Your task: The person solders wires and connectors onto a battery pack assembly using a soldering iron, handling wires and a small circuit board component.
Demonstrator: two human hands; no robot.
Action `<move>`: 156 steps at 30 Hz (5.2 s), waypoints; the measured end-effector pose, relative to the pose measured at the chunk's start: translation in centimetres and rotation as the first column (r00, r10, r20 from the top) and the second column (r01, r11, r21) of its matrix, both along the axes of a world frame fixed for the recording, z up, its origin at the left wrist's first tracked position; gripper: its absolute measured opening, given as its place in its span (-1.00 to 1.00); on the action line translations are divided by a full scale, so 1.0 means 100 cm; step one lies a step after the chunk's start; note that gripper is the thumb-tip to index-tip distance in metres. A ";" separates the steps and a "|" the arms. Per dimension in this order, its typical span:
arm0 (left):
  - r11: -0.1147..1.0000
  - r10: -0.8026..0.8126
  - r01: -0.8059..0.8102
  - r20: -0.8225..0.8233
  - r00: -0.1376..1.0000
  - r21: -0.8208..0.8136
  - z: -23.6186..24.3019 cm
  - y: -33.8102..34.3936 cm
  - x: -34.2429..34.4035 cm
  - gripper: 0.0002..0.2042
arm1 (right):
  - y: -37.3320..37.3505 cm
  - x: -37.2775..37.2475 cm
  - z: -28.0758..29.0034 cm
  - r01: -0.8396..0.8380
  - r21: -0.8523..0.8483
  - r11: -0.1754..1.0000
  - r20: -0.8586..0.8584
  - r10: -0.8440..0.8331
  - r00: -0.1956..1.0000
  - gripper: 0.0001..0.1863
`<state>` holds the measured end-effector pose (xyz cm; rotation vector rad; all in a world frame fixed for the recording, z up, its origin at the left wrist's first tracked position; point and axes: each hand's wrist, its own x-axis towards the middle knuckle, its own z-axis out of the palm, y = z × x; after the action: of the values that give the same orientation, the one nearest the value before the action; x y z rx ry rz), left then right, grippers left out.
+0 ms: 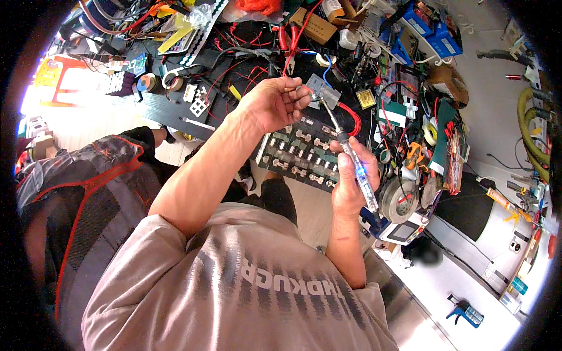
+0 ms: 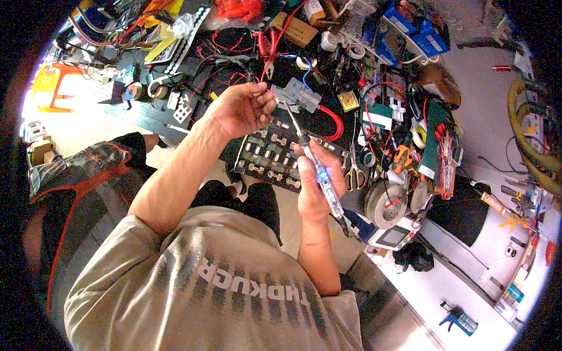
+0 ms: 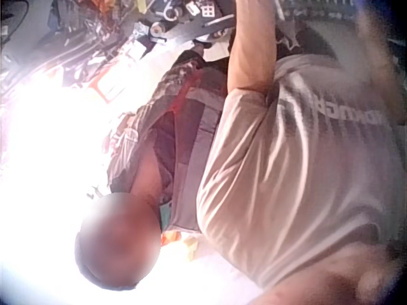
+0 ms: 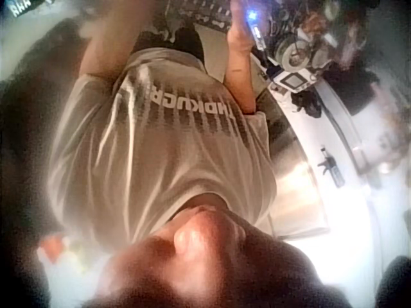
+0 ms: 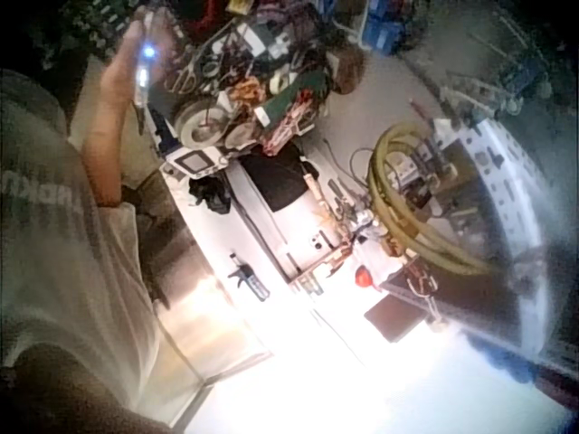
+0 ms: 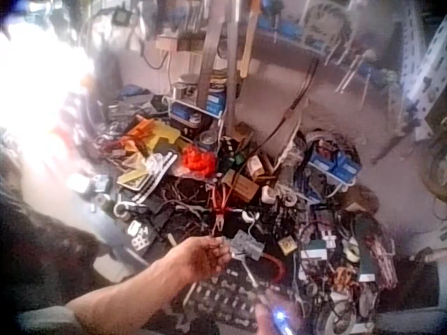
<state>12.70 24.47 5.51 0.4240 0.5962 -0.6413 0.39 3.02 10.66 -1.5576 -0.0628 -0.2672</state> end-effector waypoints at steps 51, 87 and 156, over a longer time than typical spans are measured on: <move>0.987 -0.038 0.032 0.031 0.999 0.155 0.007 -0.003 -0.006 -0.88 | 0.001 -0.003 0.000 -0.033 -0.056 0.998 -0.078 0.028 0.997 -0.68; 0.972 -0.097 0.087 0.032 0.995 0.218 -0.002 0.010 -0.021 -0.91 | -0.014 -0.033 0.005 0.118 0.143 0.983 -0.165 -0.094 0.982 -0.68; 0.807 -0.469 0.216 0.374 0.800 0.550 -0.036 0.044 -0.072 -0.82 | 0.015 -0.060 -0.028 0.047 0.211 0.976 -0.420 0.047 0.906 -0.78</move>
<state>5.51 28.83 1.87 1.1656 0.1630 -0.7023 -5.65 4.48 7.90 -1.3668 0.2993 0.0694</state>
